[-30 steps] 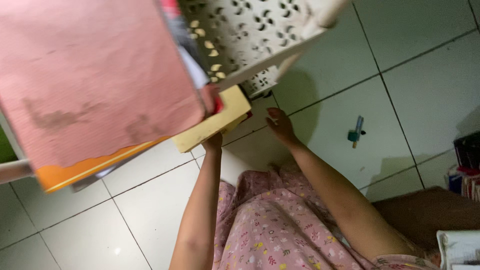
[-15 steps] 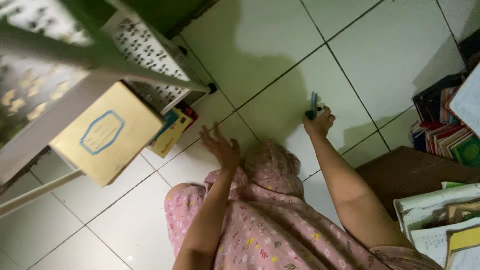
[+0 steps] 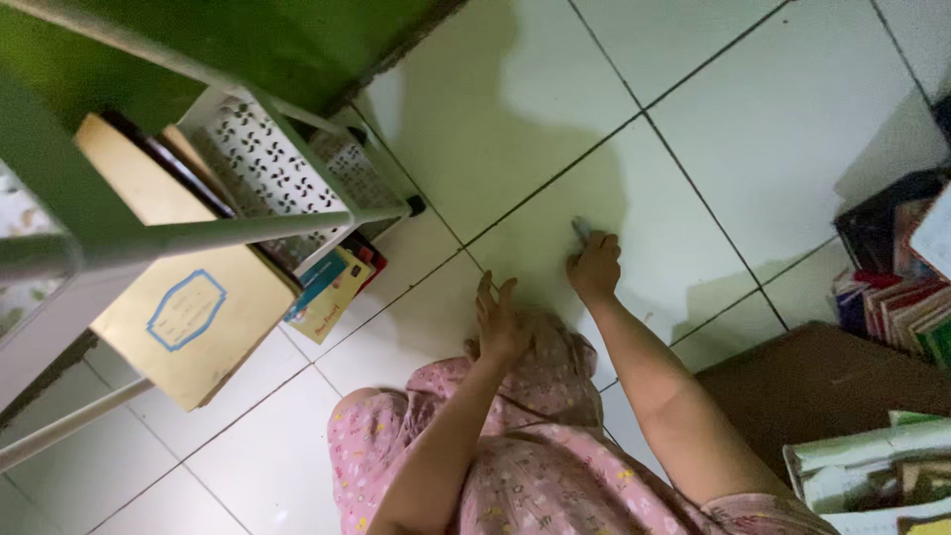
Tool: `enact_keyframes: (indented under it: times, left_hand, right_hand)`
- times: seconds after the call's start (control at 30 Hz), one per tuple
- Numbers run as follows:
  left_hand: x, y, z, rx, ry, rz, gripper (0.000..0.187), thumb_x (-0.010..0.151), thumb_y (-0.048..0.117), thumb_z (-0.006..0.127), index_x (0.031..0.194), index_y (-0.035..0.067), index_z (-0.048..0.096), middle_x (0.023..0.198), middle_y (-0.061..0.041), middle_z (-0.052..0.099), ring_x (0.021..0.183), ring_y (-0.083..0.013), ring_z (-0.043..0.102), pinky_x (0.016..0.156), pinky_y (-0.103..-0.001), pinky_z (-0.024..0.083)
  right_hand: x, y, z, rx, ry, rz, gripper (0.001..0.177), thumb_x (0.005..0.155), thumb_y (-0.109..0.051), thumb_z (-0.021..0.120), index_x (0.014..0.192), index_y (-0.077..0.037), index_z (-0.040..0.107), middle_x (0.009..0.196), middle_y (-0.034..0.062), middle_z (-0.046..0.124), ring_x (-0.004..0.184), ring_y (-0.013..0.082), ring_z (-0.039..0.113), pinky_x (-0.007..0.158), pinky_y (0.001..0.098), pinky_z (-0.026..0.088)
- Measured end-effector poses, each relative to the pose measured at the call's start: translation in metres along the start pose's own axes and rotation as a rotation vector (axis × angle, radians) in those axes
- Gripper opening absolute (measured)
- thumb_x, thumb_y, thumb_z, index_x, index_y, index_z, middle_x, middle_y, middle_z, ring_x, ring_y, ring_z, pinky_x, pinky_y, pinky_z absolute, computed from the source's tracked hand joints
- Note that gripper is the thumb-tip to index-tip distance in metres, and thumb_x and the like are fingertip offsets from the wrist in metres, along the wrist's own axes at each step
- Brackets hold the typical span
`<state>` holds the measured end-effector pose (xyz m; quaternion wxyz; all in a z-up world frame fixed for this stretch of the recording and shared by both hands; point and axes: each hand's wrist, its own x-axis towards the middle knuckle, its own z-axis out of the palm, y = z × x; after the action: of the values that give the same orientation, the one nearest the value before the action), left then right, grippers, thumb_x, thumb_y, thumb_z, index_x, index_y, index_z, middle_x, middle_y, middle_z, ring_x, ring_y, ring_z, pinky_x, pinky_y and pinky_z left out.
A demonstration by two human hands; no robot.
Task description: The person sits on the floor and repeatedly picks up notebooks and folders from a white plastic rolling cart, places them on the floor, and then returns them to the cart. The person handles several different notebooks and folders, including a red plaid notebook and a yellow folder, moving them between the cart and the floor.
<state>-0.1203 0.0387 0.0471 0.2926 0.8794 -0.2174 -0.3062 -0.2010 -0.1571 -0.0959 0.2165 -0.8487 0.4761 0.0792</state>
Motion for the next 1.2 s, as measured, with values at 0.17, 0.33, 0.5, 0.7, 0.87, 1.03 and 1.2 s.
enact_keyframes:
  times: [0.17,0.33,0.5,0.7,0.87,1.03,1.2]
  left_hand:
    - [-0.016,-0.010,-0.026,-0.039,0.017,-0.158,0.064,0.081,0.025,0.082,0.136,0.015,0.051,0.158,-0.018,0.023,0.141,-0.0460,0.032,0.108,-0.055,0.040]
    - [-0.035,-0.035,-0.053,-0.073,0.127,-0.038,0.064,0.082,0.018,0.078,0.141,0.015,0.052,0.159,-0.019,0.026,0.142,-0.0441,0.035,0.110,-0.054,0.041]
    - [-0.051,-0.060,-0.074,-0.082,0.142,-0.062,0.064,0.081,0.010,0.074,0.140,0.015,0.050,0.155,-0.019,0.033,0.140,-0.0437,0.037,0.109,-0.054,0.041]
    - [-0.083,-0.069,-0.102,-0.232,0.225,0.035,0.057,0.085,0.007,0.065,0.140,0.009,0.049,0.142,-0.019,0.050,0.132,-0.0423,0.047,0.109,-0.051,0.041]
    - [-0.111,-0.067,-0.139,-0.335,0.312,0.063,0.051,0.085,0.010,0.068,0.134,0.007,0.055,0.132,-0.019,0.059,0.125,-0.0409,0.054,0.106,-0.047,0.044]
    - [-0.134,-0.058,-0.189,-0.367,0.458,0.185,0.046,0.086,0.006,0.066,0.130,0.003,0.057,0.126,-0.019,0.063,0.121,-0.0403,0.058,0.104,-0.046,0.044]
    - [-0.183,0.022,-0.290,-0.411,0.538,0.348,0.032,0.087,0.000,0.064,0.119,0.006,0.065,0.109,-0.012,0.069,0.102,-0.0314,0.068,0.088,-0.041,0.054]
  right_hand:
    - [-0.002,-0.014,0.005,-0.066,-0.052,-0.068,0.046,0.088,-0.019,0.069,0.124,0.002,0.051,0.115,0.0245,0.058,0.103,0.0421,0.062,0.072,0.0524,0.058]
    - [0.015,-0.020,0.000,-0.160,-0.043,0.001,0.043,0.086,-0.023,0.074,0.118,0.000,0.056,0.102,0.0229,0.068,0.088,0.0410,0.070,0.071,0.0529,0.058]
    - [0.007,-0.038,-0.008,0.068,-0.287,0.112,0.045,0.082,-0.029,0.076,0.114,0.000,0.062,0.099,0.0178,0.073,0.094,0.0351,0.073,0.081,0.0478,0.058]
    - [-0.102,-0.161,-0.079,0.476,-0.319,-0.301,0.053,0.077,-0.028,0.081,0.116,0.000,0.059,0.100,0.0162,0.067,0.087,0.0298,0.065,0.074,0.0414,0.053]
    - [-0.218,-0.292,-0.299,0.556,-0.334,-0.662,0.036,0.076,-0.018,0.074,0.105,-0.004,0.058,0.075,0.0099,0.064,0.065,0.0226,0.065,0.061,0.0350,0.054]
    - [-0.268,-0.396,-0.434,0.369,0.238,-1.114,0.044,0.085,-0.013,0.074,0.119,0.000,0.049,0.087,0.0152,0.062,0.076,0.0350,0.066,0.066,0.0446,0.054]
    - [-0.237,-0.489,-0.445,0.226,0.581,-1.164,0.038,0.089,-0.006,0.075,0.114,-0.001,0.047,0.098,0.0170,0.064,0.081,0.0365,0.068,0.069,0.0455,0.054]
